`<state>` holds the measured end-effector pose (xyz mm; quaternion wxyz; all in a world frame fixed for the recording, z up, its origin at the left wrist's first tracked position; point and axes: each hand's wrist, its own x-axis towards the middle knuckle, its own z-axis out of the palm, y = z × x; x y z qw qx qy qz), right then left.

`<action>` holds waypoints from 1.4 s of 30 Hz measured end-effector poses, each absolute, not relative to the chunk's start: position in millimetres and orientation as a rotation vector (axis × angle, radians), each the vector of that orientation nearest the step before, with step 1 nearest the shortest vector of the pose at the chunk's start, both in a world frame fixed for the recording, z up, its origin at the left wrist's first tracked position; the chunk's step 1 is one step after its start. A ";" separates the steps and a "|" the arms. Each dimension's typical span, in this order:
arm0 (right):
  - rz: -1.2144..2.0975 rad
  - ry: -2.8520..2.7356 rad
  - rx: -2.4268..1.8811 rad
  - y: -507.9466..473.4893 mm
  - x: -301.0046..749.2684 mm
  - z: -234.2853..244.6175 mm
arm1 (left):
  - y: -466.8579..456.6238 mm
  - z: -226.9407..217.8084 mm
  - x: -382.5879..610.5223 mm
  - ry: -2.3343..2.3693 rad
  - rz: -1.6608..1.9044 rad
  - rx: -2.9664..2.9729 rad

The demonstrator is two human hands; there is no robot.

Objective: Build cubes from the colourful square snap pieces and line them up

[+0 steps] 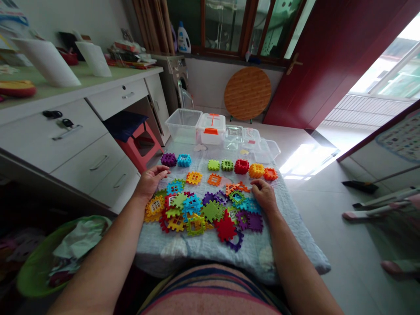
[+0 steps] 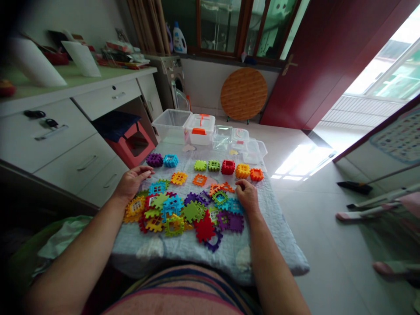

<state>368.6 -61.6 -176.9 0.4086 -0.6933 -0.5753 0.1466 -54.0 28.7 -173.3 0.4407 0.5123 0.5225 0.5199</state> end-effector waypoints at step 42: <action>0.227 -1.826 -1.570 -88.0 339.6 -137.7 | -124.7 -144.5 -13.8 1.290 0.545 2.699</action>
